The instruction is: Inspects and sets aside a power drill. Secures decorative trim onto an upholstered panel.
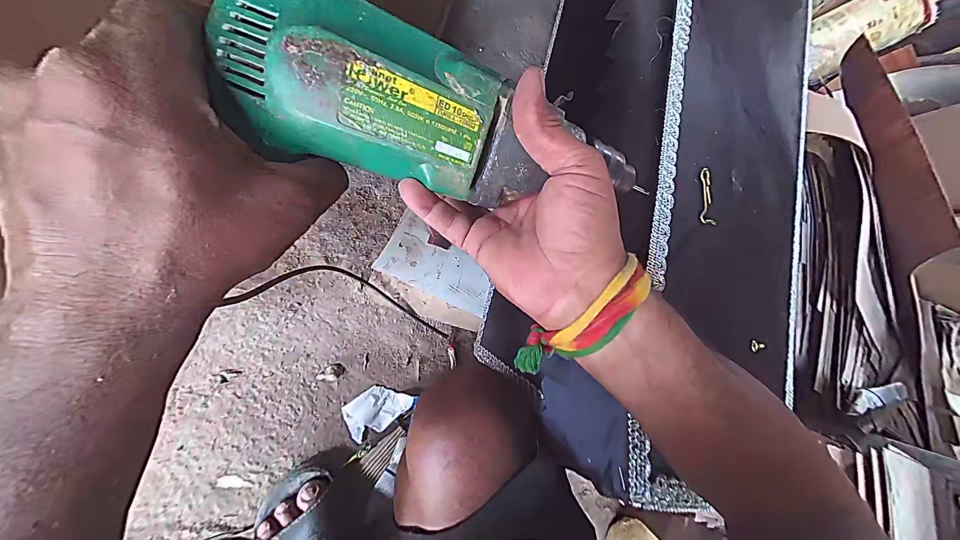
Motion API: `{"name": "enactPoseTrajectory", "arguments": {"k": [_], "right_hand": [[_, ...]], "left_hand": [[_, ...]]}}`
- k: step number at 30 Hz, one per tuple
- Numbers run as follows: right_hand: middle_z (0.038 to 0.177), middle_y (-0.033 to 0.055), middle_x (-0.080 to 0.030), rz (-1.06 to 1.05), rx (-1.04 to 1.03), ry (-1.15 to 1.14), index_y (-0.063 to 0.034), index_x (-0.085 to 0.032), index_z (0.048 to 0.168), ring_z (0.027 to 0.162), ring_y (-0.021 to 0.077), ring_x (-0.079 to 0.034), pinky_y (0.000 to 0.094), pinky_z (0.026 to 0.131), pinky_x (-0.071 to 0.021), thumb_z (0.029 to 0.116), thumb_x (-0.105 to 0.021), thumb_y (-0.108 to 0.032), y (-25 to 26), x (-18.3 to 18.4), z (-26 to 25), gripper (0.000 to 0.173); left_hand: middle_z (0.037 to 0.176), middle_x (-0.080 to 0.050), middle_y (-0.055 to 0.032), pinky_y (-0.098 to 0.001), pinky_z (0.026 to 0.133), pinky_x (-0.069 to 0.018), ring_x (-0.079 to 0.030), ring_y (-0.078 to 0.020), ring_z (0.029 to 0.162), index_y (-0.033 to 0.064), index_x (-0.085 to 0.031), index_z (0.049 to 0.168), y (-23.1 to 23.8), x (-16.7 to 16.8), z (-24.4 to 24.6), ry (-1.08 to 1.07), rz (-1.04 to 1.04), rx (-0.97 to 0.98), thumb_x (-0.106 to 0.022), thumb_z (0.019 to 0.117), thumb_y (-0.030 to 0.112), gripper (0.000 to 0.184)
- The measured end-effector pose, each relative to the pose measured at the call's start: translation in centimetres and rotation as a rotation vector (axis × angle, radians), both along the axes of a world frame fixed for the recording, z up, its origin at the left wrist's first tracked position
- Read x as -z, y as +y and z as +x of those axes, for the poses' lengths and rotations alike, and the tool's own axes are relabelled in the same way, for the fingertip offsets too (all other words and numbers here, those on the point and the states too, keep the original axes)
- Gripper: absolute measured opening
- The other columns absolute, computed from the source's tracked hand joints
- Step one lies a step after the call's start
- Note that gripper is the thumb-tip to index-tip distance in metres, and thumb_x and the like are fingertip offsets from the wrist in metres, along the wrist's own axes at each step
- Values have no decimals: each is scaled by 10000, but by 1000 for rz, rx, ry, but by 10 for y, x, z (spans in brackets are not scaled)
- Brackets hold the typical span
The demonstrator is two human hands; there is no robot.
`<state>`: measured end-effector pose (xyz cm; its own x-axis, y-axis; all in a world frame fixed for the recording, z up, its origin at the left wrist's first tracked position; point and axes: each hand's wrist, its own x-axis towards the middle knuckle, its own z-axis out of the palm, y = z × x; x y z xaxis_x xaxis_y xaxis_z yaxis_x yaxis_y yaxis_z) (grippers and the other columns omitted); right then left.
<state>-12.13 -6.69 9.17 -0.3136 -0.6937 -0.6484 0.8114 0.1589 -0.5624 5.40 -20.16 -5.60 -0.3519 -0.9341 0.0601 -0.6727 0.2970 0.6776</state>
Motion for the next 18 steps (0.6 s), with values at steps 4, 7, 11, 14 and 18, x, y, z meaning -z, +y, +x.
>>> {"name": "enactPoseTrajectory", "arguments": {"k": [4,7,11,14,18], "right_hand": [[1453,145,-539,-43,14,3,-259,-475,1498,1222,388,-629,591,927,-587,980,-610,-554,0,0,1,611],[1452,130,-545,-11,10,21,-274,-469,1503,1225,372,-630,570,927,-591,957,-622,-594,0,-1,1,651],[1465,115,-534,12,14,41,-294,-461,1502,1246,372,-619,574,940,-584,946,-628,-613,1,-2,3,663],[1457,116,-541,11,-2,50,-282,-459,1501,1231,362,-627,560,929,-590,946,-620,-621,2,-1,2,671],[1457,127,-541,56,19,42,-277,-452,1504,1223,376,-631,573,912,-594,948,-622,-610,0,-2,2,670]], "left_hand": [[1159,-658,-121,-664,801,-531,-663,-318,1069,243,-523,1360,-8,0,-4,72,-52,33,-758,660,610,824],[1109,-661,-119,-657,760,-528,-670,-315,1015,240,-540,1320,-8,-9,-7,2,-51,34,-748,651,648,811],[925,-633,-62,-614,623,-475,-650,-267,836,278,-584,1141,-15,-25,-7,-206,-92,15,-722,617,739,711],[974,-651,-95,-649,627,-487,-669,-322,878,269,-556,1222,-11,-15,-7,-124,-79,14,-734,628,698,754],[1073,-664,-206,-751,658,-472,-664,-477,931,214,-495,1362,9,-19,-11,22,-1,16,-744,666,567,819]]}}
